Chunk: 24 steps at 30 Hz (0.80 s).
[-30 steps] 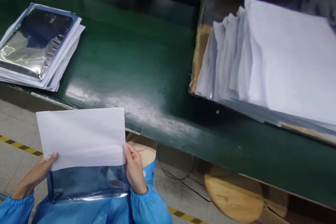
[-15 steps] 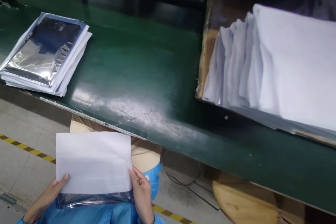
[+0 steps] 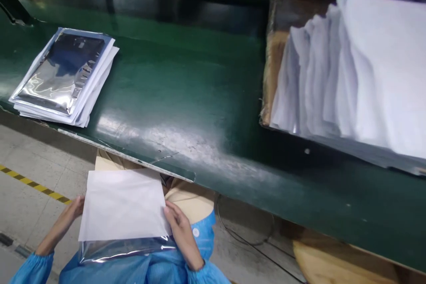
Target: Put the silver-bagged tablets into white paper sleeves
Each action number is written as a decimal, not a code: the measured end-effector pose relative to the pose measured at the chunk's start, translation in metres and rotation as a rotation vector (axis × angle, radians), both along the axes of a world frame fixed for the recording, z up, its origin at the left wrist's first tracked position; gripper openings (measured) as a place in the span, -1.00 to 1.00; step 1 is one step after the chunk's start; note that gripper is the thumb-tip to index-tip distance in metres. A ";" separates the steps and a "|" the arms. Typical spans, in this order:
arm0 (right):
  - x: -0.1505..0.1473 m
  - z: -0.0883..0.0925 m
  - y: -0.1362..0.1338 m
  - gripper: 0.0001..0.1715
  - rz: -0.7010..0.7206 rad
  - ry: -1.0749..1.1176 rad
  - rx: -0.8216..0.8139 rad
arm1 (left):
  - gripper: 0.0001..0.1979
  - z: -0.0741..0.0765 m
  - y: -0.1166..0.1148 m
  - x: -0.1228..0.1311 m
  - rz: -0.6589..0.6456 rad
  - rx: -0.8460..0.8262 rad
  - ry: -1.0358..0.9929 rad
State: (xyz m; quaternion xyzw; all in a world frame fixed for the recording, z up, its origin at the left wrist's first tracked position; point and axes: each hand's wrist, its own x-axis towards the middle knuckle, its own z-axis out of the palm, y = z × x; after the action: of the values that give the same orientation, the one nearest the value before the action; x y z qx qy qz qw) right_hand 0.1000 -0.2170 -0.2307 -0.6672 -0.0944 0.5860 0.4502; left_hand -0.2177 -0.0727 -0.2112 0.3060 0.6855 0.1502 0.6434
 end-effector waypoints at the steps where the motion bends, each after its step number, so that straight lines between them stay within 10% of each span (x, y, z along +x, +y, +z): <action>1: 0.001 -0.002 0.004 -0.38 0.003 0.000 0.001 | -0.38 -0.006 0.013 0.004 0.029 0.044 -0.009; 7: -0.010 -0.002 -0.008 -0.26 0.039 0.060 0.012 | -0.46 -0.018 0.041 0.034 0.084 0.091 -0.033; 24: -0.006 0.017 -0.030 -0.53 0.225 0.173 -0.028 | -0.59 0.021 -0.009 0.056 0.422 0.337 0.226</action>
State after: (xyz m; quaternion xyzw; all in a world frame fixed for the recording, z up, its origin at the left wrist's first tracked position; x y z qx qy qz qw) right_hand 0.0940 -0.2471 -0.2137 -0.6056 -0.1209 0.6893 0.3788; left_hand -0.1615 -0.0818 -0.1906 0.2740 0.7666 0.3572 0.4578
